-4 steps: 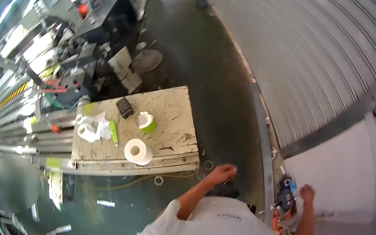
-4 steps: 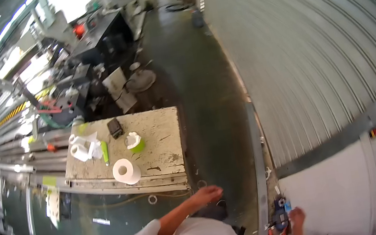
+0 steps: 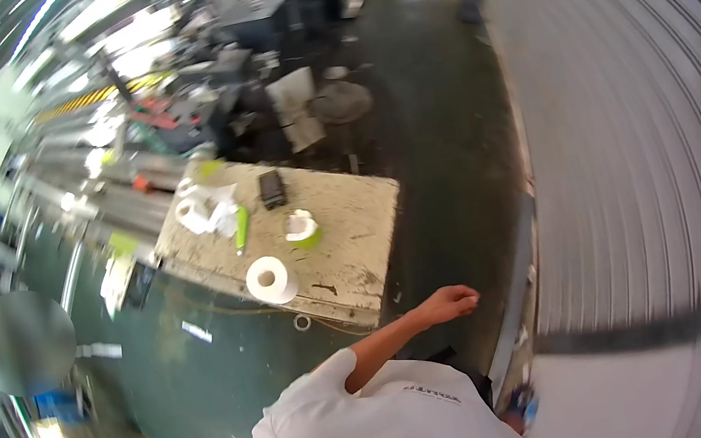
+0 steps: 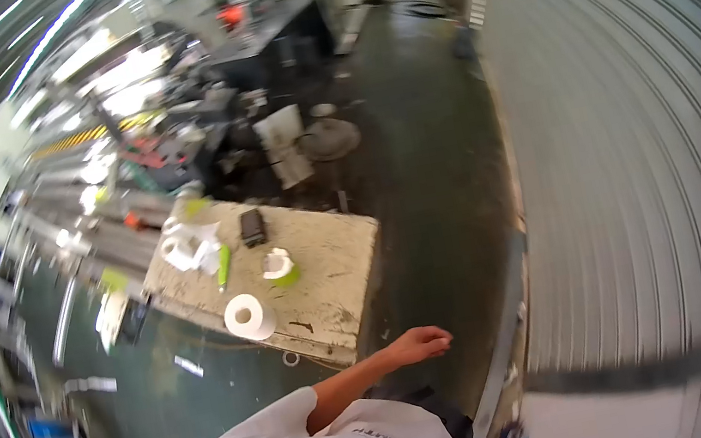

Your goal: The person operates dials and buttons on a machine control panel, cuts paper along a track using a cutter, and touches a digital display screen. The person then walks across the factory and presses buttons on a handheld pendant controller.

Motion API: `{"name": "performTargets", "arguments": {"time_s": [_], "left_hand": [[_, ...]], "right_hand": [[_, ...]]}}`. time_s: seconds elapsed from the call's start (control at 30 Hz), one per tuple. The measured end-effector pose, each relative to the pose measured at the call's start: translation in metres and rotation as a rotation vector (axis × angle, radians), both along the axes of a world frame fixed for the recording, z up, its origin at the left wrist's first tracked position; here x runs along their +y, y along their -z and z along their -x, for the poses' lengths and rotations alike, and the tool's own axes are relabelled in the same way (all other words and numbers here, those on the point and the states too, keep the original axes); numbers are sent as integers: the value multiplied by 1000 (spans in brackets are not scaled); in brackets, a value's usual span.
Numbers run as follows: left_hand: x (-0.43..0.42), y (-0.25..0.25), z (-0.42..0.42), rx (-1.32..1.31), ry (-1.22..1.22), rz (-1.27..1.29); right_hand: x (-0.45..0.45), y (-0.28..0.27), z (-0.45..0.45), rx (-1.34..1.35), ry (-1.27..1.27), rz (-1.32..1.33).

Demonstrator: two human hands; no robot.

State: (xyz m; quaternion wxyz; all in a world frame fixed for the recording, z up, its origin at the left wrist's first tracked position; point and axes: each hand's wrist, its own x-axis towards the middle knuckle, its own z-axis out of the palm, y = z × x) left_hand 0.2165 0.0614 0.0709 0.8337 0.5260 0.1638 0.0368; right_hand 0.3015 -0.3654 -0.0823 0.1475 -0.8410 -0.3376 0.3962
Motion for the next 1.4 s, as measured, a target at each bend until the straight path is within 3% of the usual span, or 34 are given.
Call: {"name": "performTargets", "arguments": {"time_s": [0.13,0.27,0.33,0.4,0.47,0.5,0.6,0.63,0.67,0.7,0.77,0.9,1.03,1.1,1.23,1.4], "left_hand": [[92,-10,-74,-20,-172,-78],[154,-4,-177,69,-411,-6],[185,20,-217,132,-509,-13],[231,3,-234,163,-675,-51],[247,-21,-235,207,-834,-13],[261,-38,-233,212,-919,7],[312,-14,-237,242,-1180,82],[335,3,-248,301,-1254,94],[359,10,-268,296,-1265,123],[379,15,-279,300,-1285,154],[432,15,-304,296,-1301,187],[559,6,-364,258,-1304,151],[654,-25,-407,180,-1354,77],[694,-45,-427,118,-1369,87],[740,-39,-455,195,-1453,56],[771,-14,-463,222,-1829,142]], "right_hand": [[156,31,-112,142,-36,147],[241,70,-265,150,-169,286],[268,84,-367,89,-283,362],[301,96,-485,-66,-489,432],[360,97,-640,-401,-670,374],[407,102,-707,-538,-596,286],[693,7,-844,-525,123,-376],[772,-56,-843,-447,65,-710],[859,-79,-867,-223,57,-799],[909,-182,-796,137,183,-937],[1008,-254,-756,259,37,-986],[1134,-354,-666,-64,-409,-1175],[1251,-439,-632,-249,-645,-1359],[1320,-489,-618,-312,-702,-1382],[1459,-571,-581,-564,-754,-1547],[1593,-637,-554,-756,-715,-1659]]}}
